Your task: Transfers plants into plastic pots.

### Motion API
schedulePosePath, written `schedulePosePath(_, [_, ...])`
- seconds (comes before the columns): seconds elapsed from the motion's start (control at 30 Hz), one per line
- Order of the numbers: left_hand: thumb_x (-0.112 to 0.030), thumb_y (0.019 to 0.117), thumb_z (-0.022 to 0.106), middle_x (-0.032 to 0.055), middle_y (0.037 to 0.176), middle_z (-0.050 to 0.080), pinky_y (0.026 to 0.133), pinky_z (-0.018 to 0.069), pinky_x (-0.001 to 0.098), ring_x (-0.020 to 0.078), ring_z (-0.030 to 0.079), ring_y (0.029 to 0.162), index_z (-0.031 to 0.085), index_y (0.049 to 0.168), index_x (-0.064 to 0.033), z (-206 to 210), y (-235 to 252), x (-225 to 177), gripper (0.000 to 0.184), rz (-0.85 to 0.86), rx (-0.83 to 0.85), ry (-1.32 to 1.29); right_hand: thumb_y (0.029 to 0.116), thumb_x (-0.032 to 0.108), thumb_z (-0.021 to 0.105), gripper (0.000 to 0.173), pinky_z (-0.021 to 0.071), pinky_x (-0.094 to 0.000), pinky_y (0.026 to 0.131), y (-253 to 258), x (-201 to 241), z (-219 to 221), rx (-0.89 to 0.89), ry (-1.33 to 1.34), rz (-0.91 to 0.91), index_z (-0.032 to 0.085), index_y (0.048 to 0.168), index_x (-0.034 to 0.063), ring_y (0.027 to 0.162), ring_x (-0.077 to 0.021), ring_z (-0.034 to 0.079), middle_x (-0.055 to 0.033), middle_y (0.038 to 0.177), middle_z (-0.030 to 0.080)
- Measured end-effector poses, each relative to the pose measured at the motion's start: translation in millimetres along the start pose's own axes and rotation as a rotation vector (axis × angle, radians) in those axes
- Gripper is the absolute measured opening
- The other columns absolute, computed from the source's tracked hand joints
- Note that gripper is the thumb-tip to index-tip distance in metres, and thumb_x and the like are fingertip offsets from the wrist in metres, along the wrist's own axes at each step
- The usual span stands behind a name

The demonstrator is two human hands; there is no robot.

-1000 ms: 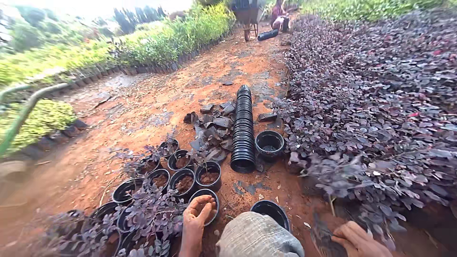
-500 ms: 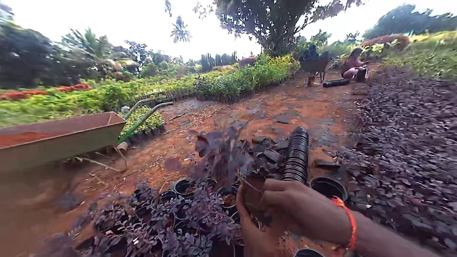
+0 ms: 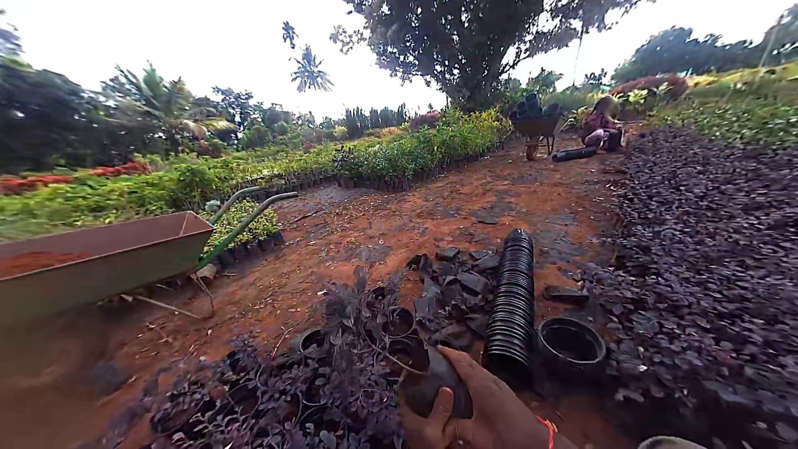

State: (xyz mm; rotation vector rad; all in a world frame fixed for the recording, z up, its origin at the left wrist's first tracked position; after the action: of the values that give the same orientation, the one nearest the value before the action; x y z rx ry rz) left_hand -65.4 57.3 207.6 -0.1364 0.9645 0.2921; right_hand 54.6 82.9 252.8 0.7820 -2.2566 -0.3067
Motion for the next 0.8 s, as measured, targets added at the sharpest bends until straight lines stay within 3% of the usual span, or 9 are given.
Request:
schedulePosePath(0.07, [-0.01, 0.0807, 0.075, 0.02, 0.129, 0.055, 0.094, 0.0546, 0.0318, 0.0155, 0.062, 0.11, 0.027, 0.15, 0.0041, 2, -2, 3, 0.085, 0.019, 0.008, 0.052, 0.0752, 0.044, 0.086, 0.103, 0.0486, -0.0485, 0.109, 3, -6, 1, 0.085, 0.058, 0.038, 0.037, 0.155, 0.0019, 0.133, -0.0299, 0.056, -0.0196, 0.149, 0.051])
schedulePosePath(0.17, [-0.009, 0.074, 0.079, 0.02, 0.127, 0.056, 0.093, 0.055, 0.03, 0.0146, 0.063, 0.108, 0.027, 0.15, 0.0053, 3, -6, 1, 0.093, 0.046, 0.022, 0.09, 0.0711, 0.04, 0.091, 0.122, 0.0439, -0.047, 0.114, 4, -2, -3, 0.225, 0.097, 0.133, 0.018, 0.161, 0.0015, 0.14, -0.0302, 0.05, -0.0215, 0.159, 0.038])
schedulePosePath(0.23, [-0.005, 0.0729, 0.079, 0.0189, 0.126, 0.056, 0.092, 0.0555, 0.0293, 0.014, 0.063, 0.107, 0.028, 0.149, 0.0045, 0, -8, 1, 0.092, 0.053, 0.025, 0.099, 0.068, 0.037, 0.094, 0.129, 0.0449, -0.049, 0.113, 3, 0, 0, 0.287, 0.105, 0.198, 0.013, 0.163, 0.0043, 0.139, -0.0309, 0.051, -0.021, 0.159, 0.038])
schedulePosePath(0.4, [-0.002, 0.0706, 0.078, 0.0209, 0.131, 0.056, 0.096, 0.0535, 0.0297, 0.016, 0.061, 0.113, 0.03, 0.151, 0.0047, -3, -3, -7, 0.094, 0.098, 0.004, 0.161, 0.0671, 0.025, 0.088, 0.107, 0.0488, -0.0469, 0.108, 4, 3, 11, 0.068, 0.121, 0.173, 0.033, 0.156, 0.0033, 0.13, -0.029, 0.058, -0.0187, 0.145, 0.054])
schedulePosePath(0.53, [-0.006, 0.0696, 0.08, 0.0204, 0.133, 0.055, 0.097, 0.0532, 0.0282, 0.015, 0.061, 0.114, 0.029, 0.152, 0.0034, 1, 1, -18, 0.097, 0.143, 0.025, 0.194, 0.0687, 0.024, 0.084, 0.092, 0.0573, -0.0472, 0.095, 9, 8, 7, -0.097, 0.081, 0.113, 0.045, 0.15, 0.0039, 0.115, -0.0249, 0.068, -0.0138, 0.134, 0.065])
schedulePosePath(0.63, [-0.01, 0.073, 0.08, 0.0221, 0.141, 0.051, 0.103, 0.0493, 0.0283, 0.0168, 0.058, 0.122, 0.025, 0.155, 0.0025, 7, 2, -21, 0.099, 0.153, 0.053, 0.25, 0.0712, 0.023, 0.08, 0.082, 0.0585, -0.0501, 0.089, 14, 8, -3, -0.13, 0.028, 0.181, 0.051, 0.147, 0.007, 0.106, -0.0248, 0.072, -0.0108, 0.123, 0.071])
schedulePosePath(0.73, [-0.014, 0.0855, 0.075, 0.0251, 0.155, 0.037, 0.109, 0.0459, 0.0394, 0.0267, 0.049, 0.135, 0.013, 0.161, -0.003, 8, 5, -10, 0.097, 0.017, 0.083, 0.212, 0.0753, 0.027, 0.078, 0.08, 0.058, -0.0523, 0.09, 16, 4, -3, -0.244, -0.055, 0.27, 0.051, 0.147, 0.0047, 0.109, -0.029, 0.071, -0.0129, 0.127, 0.07])
schedulePosePath(0.8, [-0.016, 0.0845, 0.076, 0.0251, 0.148, 0.043, 0.104, 0.0502, 0.0413, 0.0271, 0.054, 0.127, 0.011, 0.159, -0.0026, 6, 4, -3, 0.099, -0.085, 0.091, 0.17, 0.0782, 0.03, 0.076, 0.081, 0.0526, -0.058, 0.096, 11, 10, 7, -0.26, -0.129, 0.278, 0.049, 0.148, 0.0002, 0.117, -0.0372, 0.066, -0.0185, 0.134, 0.065])
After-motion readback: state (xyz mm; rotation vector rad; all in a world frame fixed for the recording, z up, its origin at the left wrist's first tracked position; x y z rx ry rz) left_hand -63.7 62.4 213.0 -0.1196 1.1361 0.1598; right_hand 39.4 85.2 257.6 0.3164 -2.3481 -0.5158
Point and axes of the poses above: each hand's wrist, its own y-axis towards the middle knuckle, its own z-axis out of the palm, x = y × z, the point moved 6 cm from there along y, towards the middle knuckle
